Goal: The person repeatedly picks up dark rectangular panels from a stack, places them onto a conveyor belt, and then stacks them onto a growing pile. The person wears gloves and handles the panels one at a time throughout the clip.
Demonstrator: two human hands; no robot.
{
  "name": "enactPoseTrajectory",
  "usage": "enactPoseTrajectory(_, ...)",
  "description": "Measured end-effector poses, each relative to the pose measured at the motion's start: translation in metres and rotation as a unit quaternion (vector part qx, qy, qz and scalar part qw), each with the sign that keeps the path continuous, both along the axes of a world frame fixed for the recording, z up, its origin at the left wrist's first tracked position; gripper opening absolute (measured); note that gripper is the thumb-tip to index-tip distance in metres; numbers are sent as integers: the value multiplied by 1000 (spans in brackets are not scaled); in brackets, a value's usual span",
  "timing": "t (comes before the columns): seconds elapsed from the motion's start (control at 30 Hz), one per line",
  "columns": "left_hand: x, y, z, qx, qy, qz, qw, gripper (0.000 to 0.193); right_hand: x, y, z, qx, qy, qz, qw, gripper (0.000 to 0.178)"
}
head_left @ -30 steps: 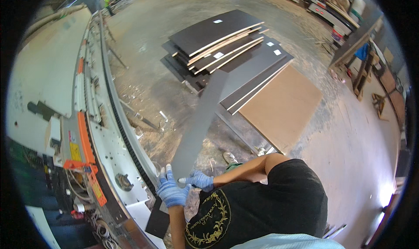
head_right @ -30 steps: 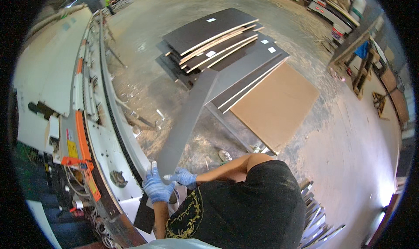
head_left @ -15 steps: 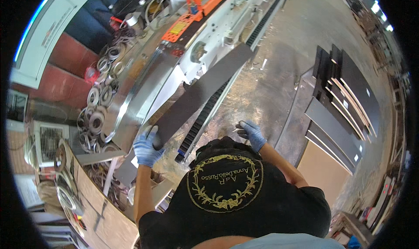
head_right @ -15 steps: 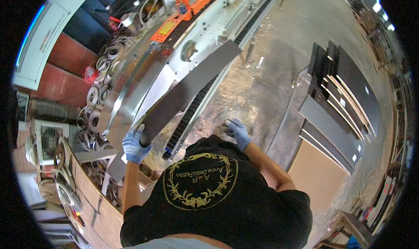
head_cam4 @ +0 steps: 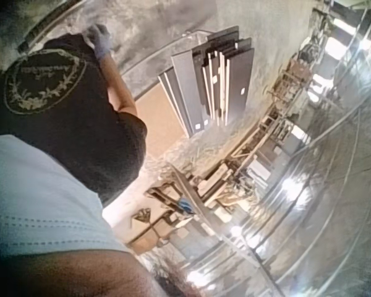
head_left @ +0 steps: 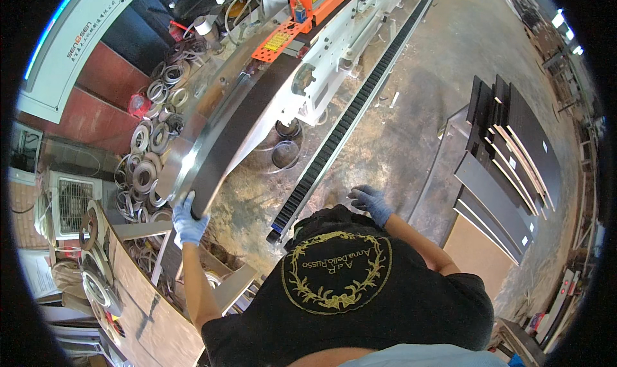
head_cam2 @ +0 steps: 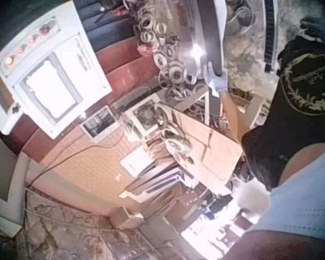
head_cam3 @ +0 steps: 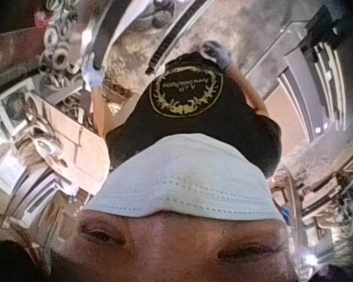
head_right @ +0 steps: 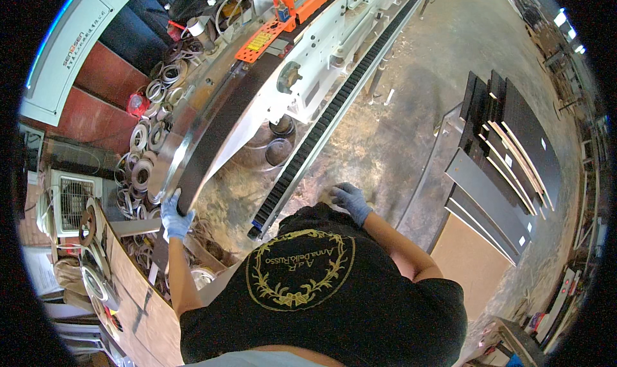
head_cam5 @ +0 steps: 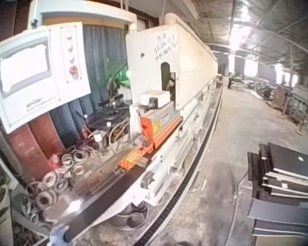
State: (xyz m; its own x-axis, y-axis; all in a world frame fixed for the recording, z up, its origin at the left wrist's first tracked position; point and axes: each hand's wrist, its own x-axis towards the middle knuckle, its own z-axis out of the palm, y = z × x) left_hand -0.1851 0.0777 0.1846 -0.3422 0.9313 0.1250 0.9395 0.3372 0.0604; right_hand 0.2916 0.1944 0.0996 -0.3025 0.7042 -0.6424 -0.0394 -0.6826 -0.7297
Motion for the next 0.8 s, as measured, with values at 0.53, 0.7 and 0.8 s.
enactPoseTrajectory(0.53,38,180,-25,7,79,51,996,52,11,-11,-28,-39,-31,-73,996,31)
enactPoseTrajectory(0.7,41,184,-19,4,71,57,996,52,42,-12,-78,-53,-94,-84,991,30)
enactPoseTrajectory(0.8,46,182,-14,13,84,48,995,52,56,-17,-93,-52,-149,-99,983,30)
